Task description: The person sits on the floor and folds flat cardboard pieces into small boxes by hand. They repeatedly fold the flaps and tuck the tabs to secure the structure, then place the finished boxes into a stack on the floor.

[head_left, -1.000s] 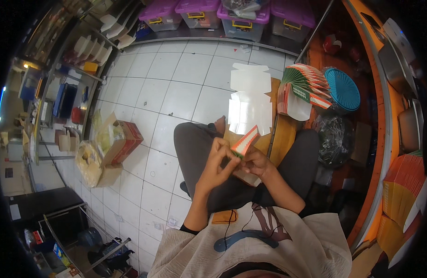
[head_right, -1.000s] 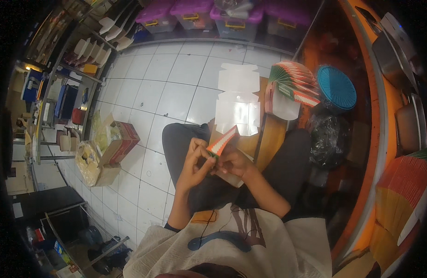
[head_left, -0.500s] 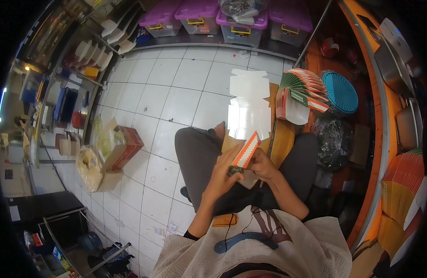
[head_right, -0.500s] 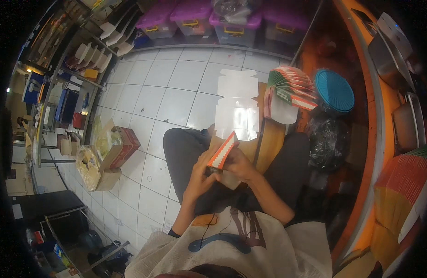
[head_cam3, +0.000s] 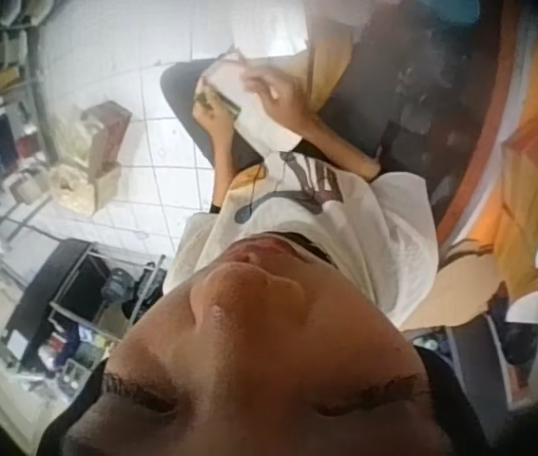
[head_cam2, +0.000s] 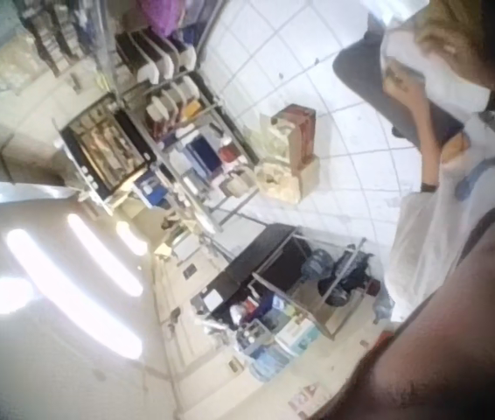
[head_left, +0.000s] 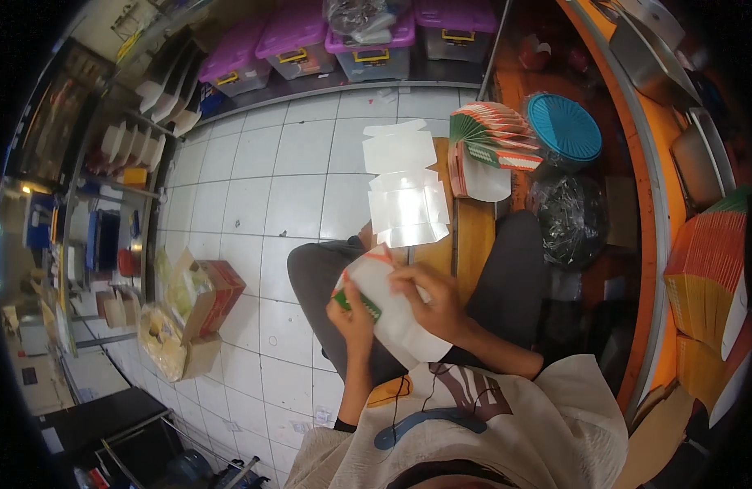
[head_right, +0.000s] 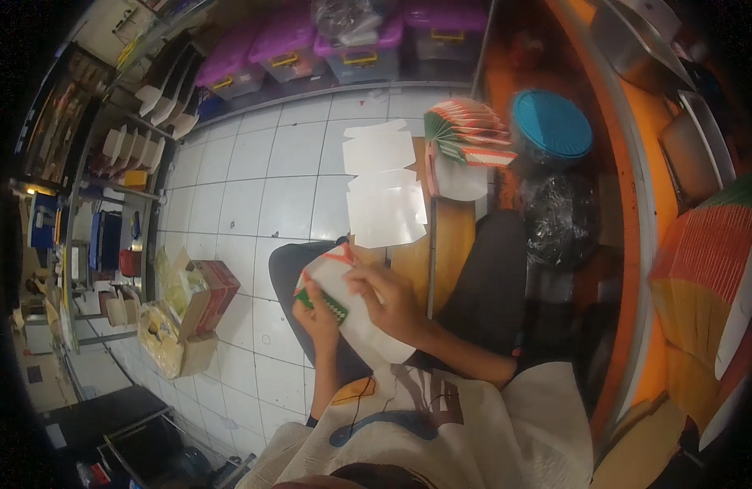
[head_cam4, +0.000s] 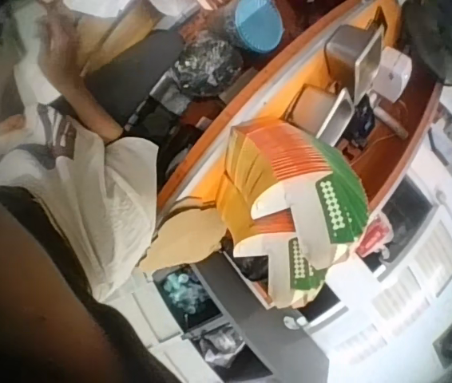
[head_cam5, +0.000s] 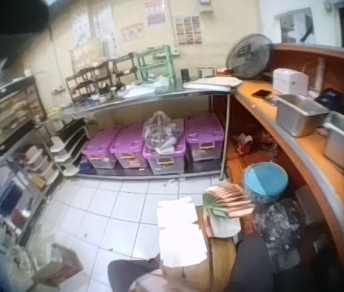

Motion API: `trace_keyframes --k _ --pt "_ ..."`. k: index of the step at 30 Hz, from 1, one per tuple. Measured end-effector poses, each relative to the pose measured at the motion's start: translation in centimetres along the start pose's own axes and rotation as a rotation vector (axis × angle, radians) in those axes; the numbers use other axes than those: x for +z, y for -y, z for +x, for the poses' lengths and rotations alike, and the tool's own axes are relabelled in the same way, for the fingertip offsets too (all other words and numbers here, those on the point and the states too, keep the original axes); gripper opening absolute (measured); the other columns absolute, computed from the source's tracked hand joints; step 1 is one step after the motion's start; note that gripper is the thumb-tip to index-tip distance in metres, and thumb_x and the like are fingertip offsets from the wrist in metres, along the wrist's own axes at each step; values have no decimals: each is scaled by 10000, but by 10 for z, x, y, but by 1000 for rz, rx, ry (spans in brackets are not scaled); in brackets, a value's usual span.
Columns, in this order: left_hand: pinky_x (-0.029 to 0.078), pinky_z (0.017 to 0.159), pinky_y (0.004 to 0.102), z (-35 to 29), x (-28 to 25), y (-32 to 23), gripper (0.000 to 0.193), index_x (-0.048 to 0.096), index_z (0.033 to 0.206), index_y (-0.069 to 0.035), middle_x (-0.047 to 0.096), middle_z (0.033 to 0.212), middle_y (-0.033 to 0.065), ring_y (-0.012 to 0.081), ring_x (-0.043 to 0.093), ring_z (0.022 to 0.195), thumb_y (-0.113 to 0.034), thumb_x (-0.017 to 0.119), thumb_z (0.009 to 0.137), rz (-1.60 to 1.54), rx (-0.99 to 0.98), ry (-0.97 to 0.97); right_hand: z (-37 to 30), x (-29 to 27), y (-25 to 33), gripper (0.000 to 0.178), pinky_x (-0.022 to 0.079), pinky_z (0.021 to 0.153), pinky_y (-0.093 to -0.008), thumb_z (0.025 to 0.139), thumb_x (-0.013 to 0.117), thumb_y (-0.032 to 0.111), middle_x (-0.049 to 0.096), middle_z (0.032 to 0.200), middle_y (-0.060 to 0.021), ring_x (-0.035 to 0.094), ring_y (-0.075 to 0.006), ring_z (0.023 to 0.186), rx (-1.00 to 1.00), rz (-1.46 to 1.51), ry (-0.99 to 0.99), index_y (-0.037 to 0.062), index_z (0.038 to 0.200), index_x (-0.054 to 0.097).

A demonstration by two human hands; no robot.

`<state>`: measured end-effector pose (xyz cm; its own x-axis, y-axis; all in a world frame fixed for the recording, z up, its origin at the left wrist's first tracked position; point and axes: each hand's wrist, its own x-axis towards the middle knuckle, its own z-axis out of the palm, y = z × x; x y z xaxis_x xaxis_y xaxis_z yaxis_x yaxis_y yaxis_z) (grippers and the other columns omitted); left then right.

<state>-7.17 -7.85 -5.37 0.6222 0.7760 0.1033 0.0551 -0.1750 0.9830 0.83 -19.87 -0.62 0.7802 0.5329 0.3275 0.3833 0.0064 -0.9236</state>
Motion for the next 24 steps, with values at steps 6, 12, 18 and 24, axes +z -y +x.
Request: trace_keyframes --k 6,12,18,24 --pt "371 484 232 -3 11 -10 251 586 779 47 527 589 16 66 482 542 -174 520 877 4 168 186 6 -31 -23 250 428 693 -318 888 523 219 512 797 -109 508 -228 717 89 -47 33 -22 948 499" --pt "430 606 274 8 55 1 298 608 848 45 587 733 69 141 553 670 -229 500 892 -92 212 242 -9 -51 -55 351 442 737 -304 806 640 237 515 796 -113 517 -194 781 201 -148 -47 -37 969 493" --pt "311 972 374 81 131 -21 787 441 1192 16 459 1157 185 308 435 1095 -449 728 626 -306 354 757 -30 -123 -117 244 428 773 -306 739 645 37 557 915 -103 545 -204 913 490 -6 -406 -4 949 527" --pt "272 1014 430 155 230 -41 1071 278 1339 -54 333 1338 187 343 336 1229 -356 826 470 340 907 579 12 -191 -136 165 398 649 -229 700 594 72 504 791 -8 505 -88 729 181 24 -405 84 832 495"
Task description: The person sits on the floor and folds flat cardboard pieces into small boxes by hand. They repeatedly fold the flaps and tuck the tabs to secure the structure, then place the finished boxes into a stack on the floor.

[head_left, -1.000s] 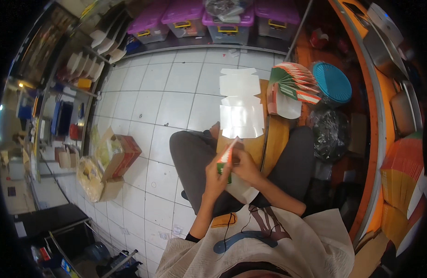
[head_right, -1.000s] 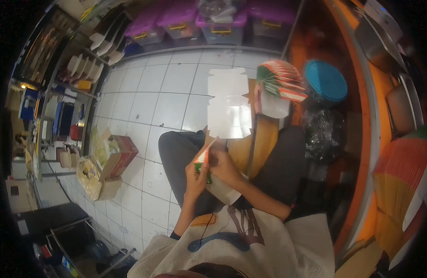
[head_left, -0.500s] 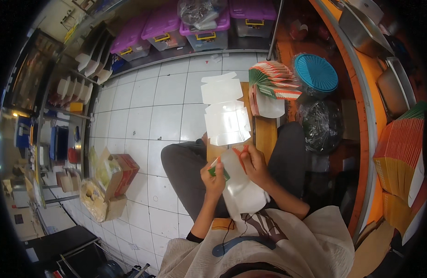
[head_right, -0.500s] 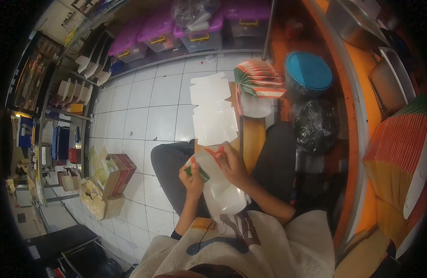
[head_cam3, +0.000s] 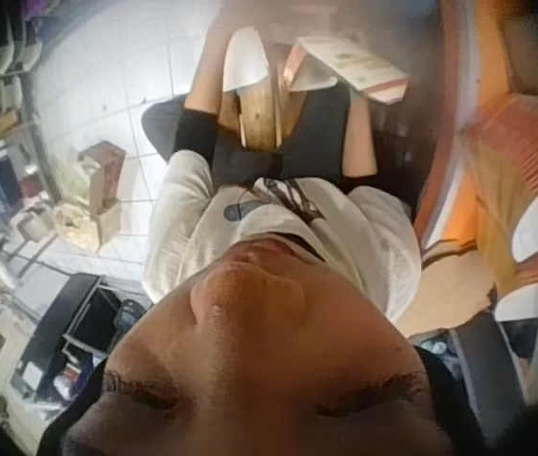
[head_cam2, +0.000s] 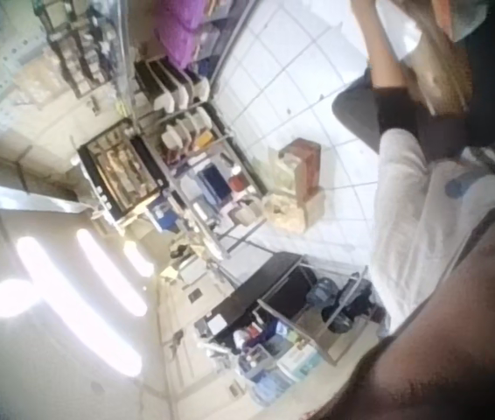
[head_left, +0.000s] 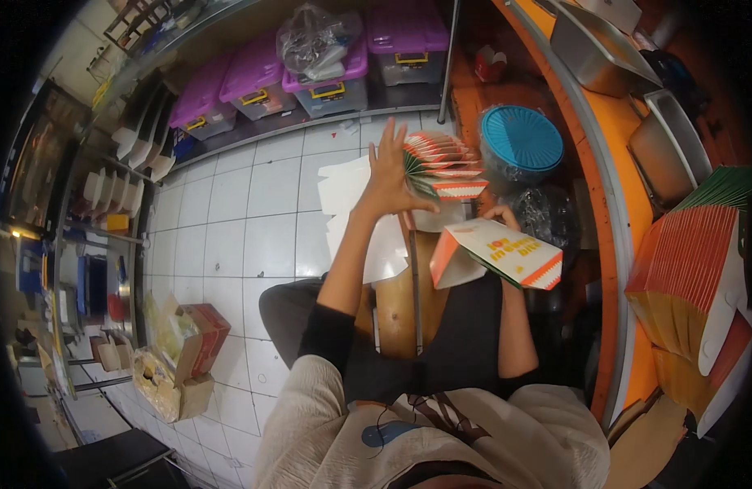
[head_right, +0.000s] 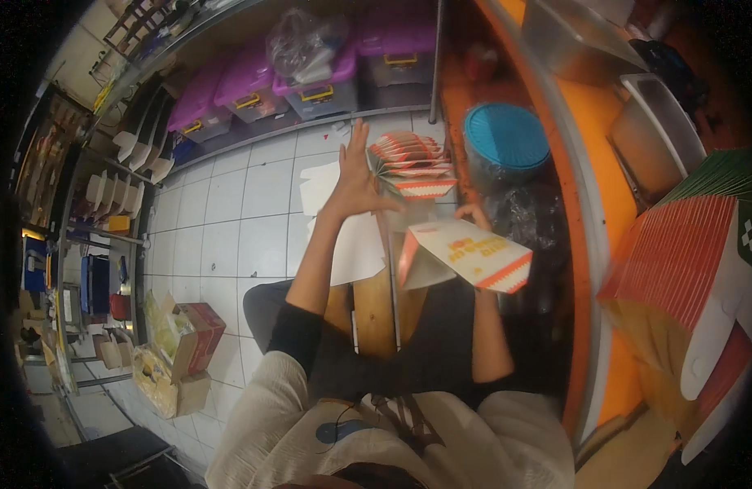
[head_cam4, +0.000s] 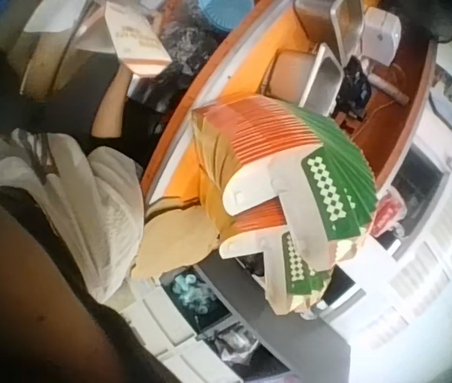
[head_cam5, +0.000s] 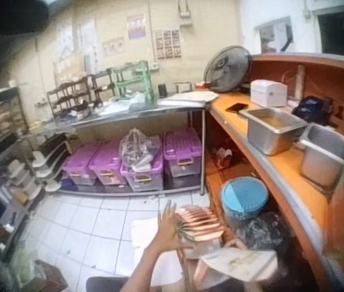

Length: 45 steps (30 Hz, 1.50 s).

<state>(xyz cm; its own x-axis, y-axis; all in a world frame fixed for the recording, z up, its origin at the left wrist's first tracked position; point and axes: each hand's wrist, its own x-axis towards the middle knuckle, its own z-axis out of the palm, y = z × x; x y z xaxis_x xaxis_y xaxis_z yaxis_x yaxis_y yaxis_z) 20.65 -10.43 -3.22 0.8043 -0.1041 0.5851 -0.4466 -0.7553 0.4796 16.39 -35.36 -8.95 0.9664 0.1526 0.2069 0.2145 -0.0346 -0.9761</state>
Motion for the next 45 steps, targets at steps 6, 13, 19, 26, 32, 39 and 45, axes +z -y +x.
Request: trace_keyframes --k 6,13,19,26,32,39,45 --pt "401 886 350 35 14 17 515 591 1077 -82 585 1038 98 253 542 1008 -248 749 616 -495 -129 216 71 44 -23 353 420 643 -233 718 668 144 526 798 -39 537 -101 770 -332 -152 -162 61 975 442" --pt "308 987 365 32 16 19 541 538 1166 -57 522 1159 103 241 451 1145 -307 682 708 -756 -136 340 98 65 -122 333 427 815 -334 825 573 222 544 1023 -107 534 -248 966 -408 -398 -348 18 1065 464" --pt "220 1056 424 -15 35 36 1028 281 1353 -76 310 1354 158 325 234 1288 -486 744 533 -624 -158 54 99 73 -122 362 415 839 -328 817 588 189 528 1086 -105 516 -230 1000 -341 -427 -340 21 1109 455" --pt "262 1002 450 -136 21 75 911 267 1308 78 333 1309 249 383 292 1219 -380 733 672 296 -809 -266 50 50 -63 500 402 869 -317 779 661 182 502 1184 -93 490 -185 1059 284 -189 -198 29 1196 432" --pt "441 827 436 -185 1 39 740 367 1294 -25 413 1276 176 329 484 1074 -333 702 711 294 -1181 5 16 52 -33 493 435 763 -312 745 688 124 560 1029 -83 540 -156 853 244 -11 -244 11 1167 460" --pt "474 727 368 -189 -6 41 372 570 1074 -7 594 1034 136 262 574 931 -207 661 774 356 -933 -32 -38 91 -43 375 417 592 -273 711 726 117 500 755 -35 459 -138 653 -43 -473 -407 25 993 497" --pt "483 718 299 -191 -52 31 319 545 1054 70 615 941 121 181 600 817 -189 560 869 -1035 -1149 -167 -56 116 -31 501 435 697 -321 720 731 229 541 874 -94 533 -192 774 147 -484 -1 2 1074 459"
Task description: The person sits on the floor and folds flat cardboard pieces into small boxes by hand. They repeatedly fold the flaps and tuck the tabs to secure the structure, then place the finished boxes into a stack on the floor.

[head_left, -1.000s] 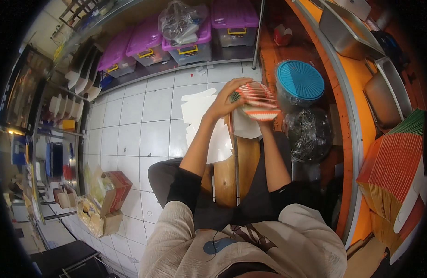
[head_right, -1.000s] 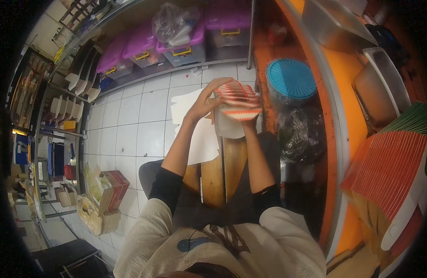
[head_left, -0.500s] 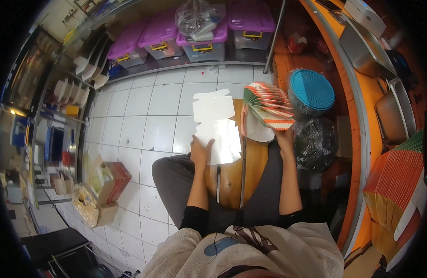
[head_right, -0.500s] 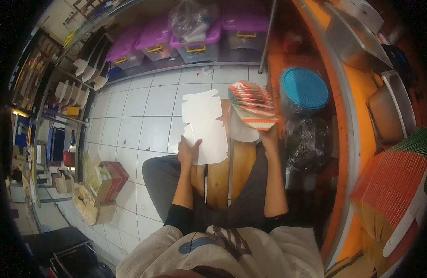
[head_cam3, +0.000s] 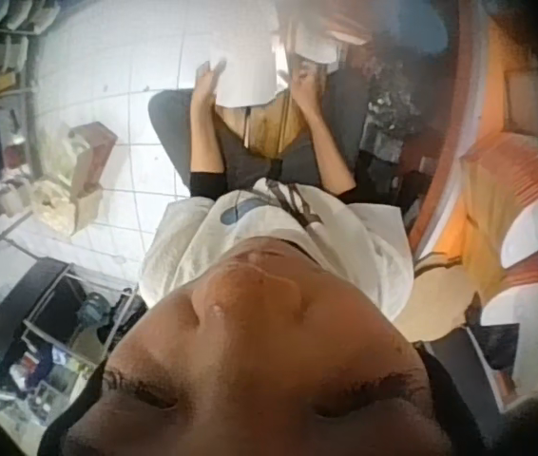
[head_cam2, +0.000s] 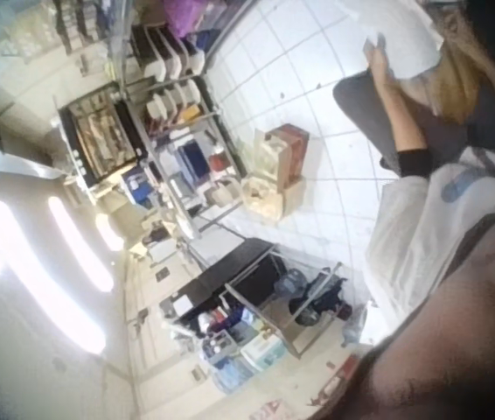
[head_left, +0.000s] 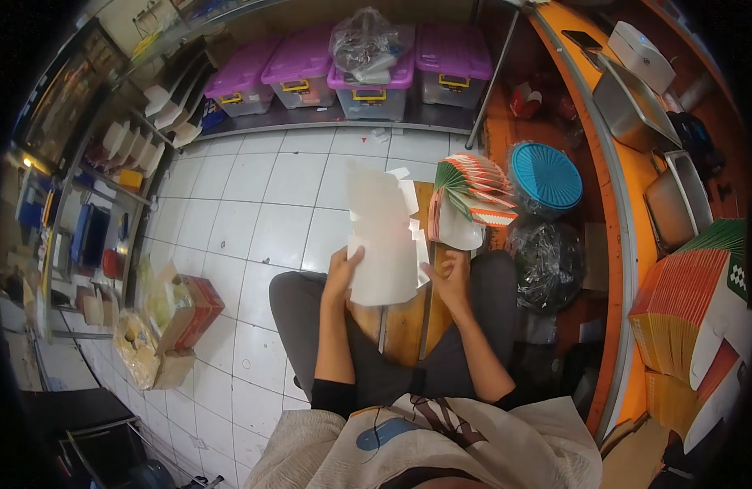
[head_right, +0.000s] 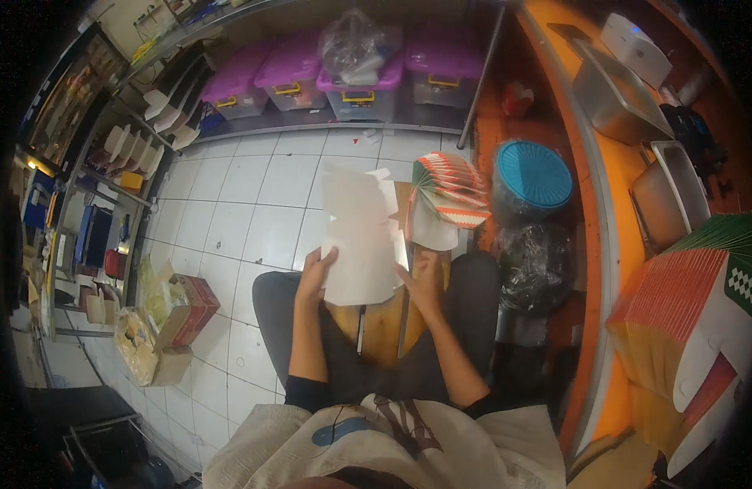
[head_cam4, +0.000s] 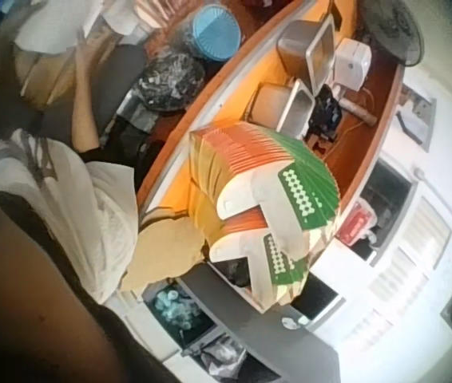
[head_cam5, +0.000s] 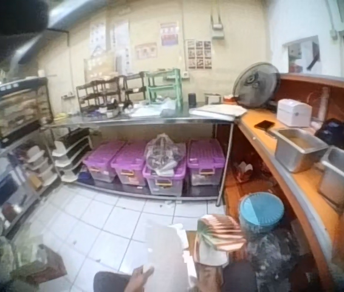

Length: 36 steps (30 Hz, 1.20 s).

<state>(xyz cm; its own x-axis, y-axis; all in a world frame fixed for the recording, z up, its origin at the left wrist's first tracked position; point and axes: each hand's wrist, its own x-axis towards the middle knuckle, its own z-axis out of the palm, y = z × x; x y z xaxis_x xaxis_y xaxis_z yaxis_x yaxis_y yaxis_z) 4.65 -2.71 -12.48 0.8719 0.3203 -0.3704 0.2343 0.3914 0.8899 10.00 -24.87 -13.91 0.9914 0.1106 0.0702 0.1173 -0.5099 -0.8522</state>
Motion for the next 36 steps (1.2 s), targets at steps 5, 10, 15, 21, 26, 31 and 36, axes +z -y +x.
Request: trace_keyframes --k 5,10,15,21,26,31,36 --pt "473 790 316 -53 -14 -26 387 472 1167 60 574 1064 136 204 573 946 -184 547 876 -206 4 29 3 -18 49 556 443 819 -289 784 682 259 558 1092 -110 554 -173 953 426 617 687 -49 1180 442" --pt "422 866 305 -93 -7 -11 441 467 1196 20 561 1110 95 186 531 1012 -283 546 886 151 37 -60 -12 11 52 441 440 810 -298 855 592 229 583 1022 -107 552 -182 935 222 672 566 -57 1164 460" --pt "408 839 368 -122 44 -11 374 475 1119 38 542 1031 231 356 532 963 -273 421 920 546 391 -306 -39 48 102 461 390 843 -316 935 416 307 509 1021 -138 484 -203 938 62 469 358 -59 1210 364" --pt "409 804 444 -117 40 -25 489 323 1190 92 448 1097 262 407 500 954 -239 490 871 882 531 -763 -60 70 112 365 307 933 -348 934 407 258 424 1131 -174 384 -257 1089 -162 218 358 -29 1159 388" --pt "290 961 459 -112 0 -27 645 189 1276 135 318 1287 277 409 335 1187 -159 536 819 943 519 -655 -55 53 104 389 411 829 -319 907 490 269 590 1049 -139 536 -184 954 152 547 660 -45 1135 513" --pt "180 1006 507 -132 9 -44 633 334 1309 -23 325 1313 224 361 261 1251 -131 606 748 1225 675 -192 -39 48 115 344 400 834 -270 901 517 227 575 1024 -72 515 -140 951 273 842 424 -40 1119 516" --pt "250 999 451 -130 -10 -34 415 581 1090 -122 452 1250 150 334 312 1245 -55 631 683 1038 873 -413 -38 28 146 323 396 853 -272 899 529 189 554 1048 -58 509 -130 953 295 1068 649 -29 1133 486"
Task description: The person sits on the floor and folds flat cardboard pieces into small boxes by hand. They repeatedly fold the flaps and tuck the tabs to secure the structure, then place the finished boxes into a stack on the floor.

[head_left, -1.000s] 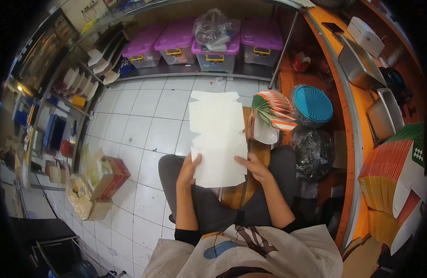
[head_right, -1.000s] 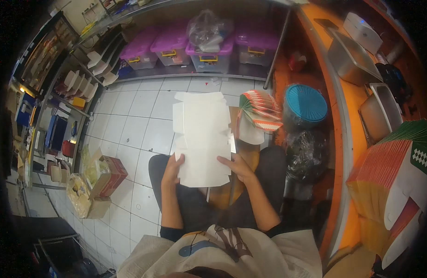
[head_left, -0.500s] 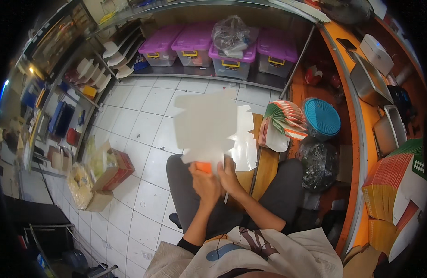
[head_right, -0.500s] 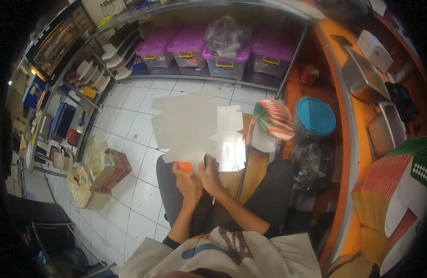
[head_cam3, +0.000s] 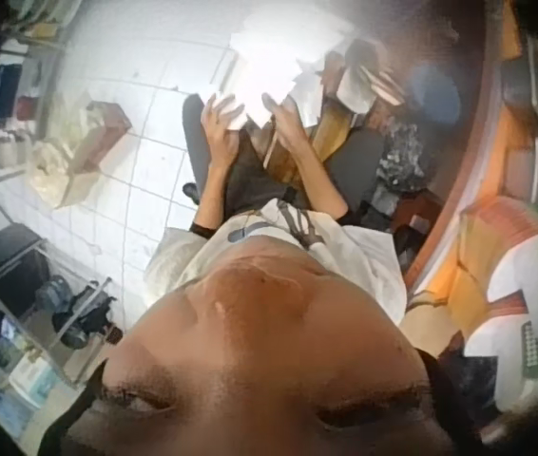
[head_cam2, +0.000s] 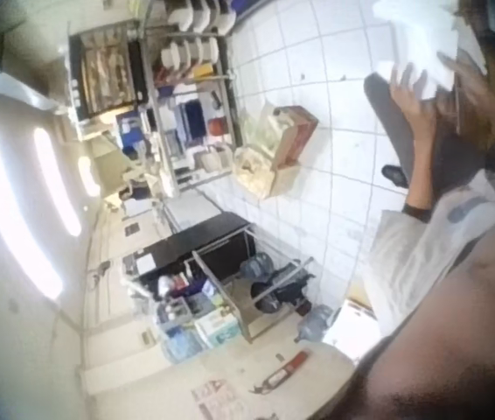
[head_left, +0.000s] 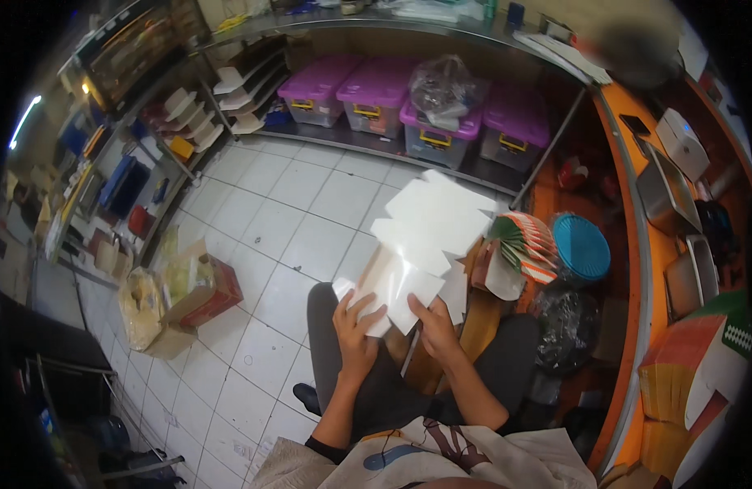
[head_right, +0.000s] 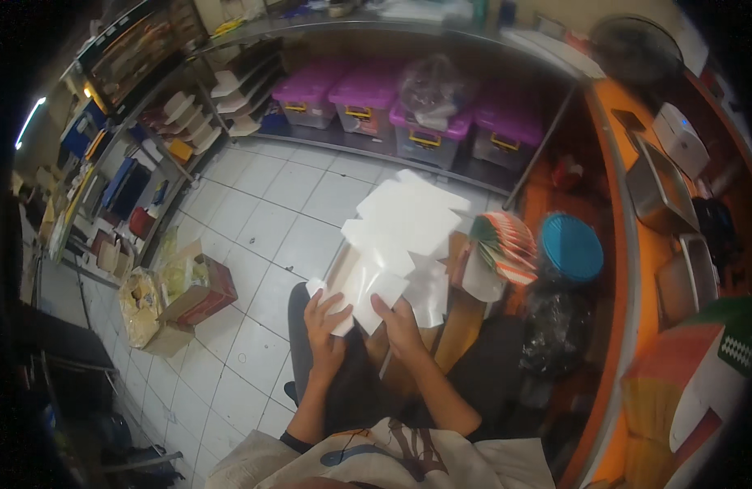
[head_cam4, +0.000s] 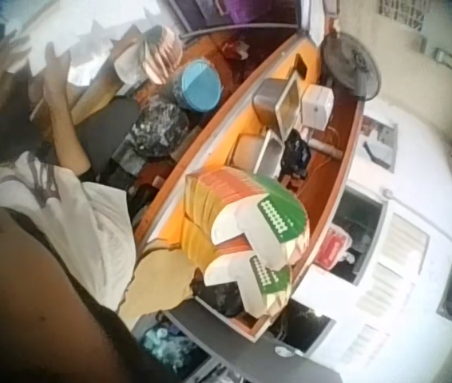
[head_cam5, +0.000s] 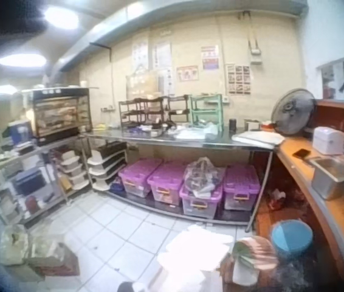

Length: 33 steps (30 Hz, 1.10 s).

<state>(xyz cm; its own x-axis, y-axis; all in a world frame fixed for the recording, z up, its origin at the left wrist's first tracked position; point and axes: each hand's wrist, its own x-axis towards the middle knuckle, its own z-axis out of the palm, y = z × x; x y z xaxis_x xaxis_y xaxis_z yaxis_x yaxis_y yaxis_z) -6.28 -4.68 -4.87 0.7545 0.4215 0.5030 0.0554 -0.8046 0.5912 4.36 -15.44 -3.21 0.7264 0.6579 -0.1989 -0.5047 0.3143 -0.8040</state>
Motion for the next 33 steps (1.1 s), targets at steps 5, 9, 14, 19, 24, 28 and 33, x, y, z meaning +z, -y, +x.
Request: trace_keyframes --k 5,9,14,19,24,28,33 --pt "282 992 369 -4 12 5 153 539 1008 -58 347 1334 113 247 349 1204 -110 535 864 -861 -430 -492 -3 12 -9 290 525 705 -347 927 468 182 553 1054 -111 585 -214 929 102 168 332 -27 1127 467" --pt "492 786 486 -20 22 24 292 444 1101 -94 510 1120 115 271 492 1075 -286 502 889 -1850 -552 -301 -5 -4 -21 238 509 745 -363 928 463 141 584 922 -81 599 -206 855 132 -424 183 -33 1088 488" --pt "453 895 407 -15 21 29 220 487 1031 -26 547 1083 146 279 527 1046 -208 483 909 -2042 -840 -265 -15 21 -6 209 449 829 -309 921 466 110 576 960 -81 564 -185 891 -27 -547 205 -51 1031 539" --pt "454 876 326 -13 27 8 180 530 1001 -9 581 1021 109 225 559 974 -144 532 883 -1351 -855 -472 -1 -15 -37 183 441 769 -331 881 477 33 543 954 -128 543 -239 862 -499 -1092 61 -62 1010 565" --pt "467 757 256 -4 -3 -31 117 591 902 20 615 910 78 154 594 837 -71 596 828 -550 -388 -461 -10 29 23 310 410 695 -375 759 560 -22 487 821 -138 475 -275 773 -718 -1152 204 15 1066 584" --pt "457 676 263 -7 -14 -30 131 570 913 28 611 850 60 107 570 778 -72 592 831 -528 -410 -14 -6 17 20 235 417 611 -371 767 586 5 503 742 -123 495 -266 675 -588 -1068 215 -11 1002 588" --pt "433 704 227 -17 4 -21 161 556 958 -31 550 853 -1 79 516 773 -177 535 893 -1111 -682 16 0 19 12 161 409 515 -344 791 591 48 511 638 -100 502 -204 543 -477 -926 167 -20 938 588"
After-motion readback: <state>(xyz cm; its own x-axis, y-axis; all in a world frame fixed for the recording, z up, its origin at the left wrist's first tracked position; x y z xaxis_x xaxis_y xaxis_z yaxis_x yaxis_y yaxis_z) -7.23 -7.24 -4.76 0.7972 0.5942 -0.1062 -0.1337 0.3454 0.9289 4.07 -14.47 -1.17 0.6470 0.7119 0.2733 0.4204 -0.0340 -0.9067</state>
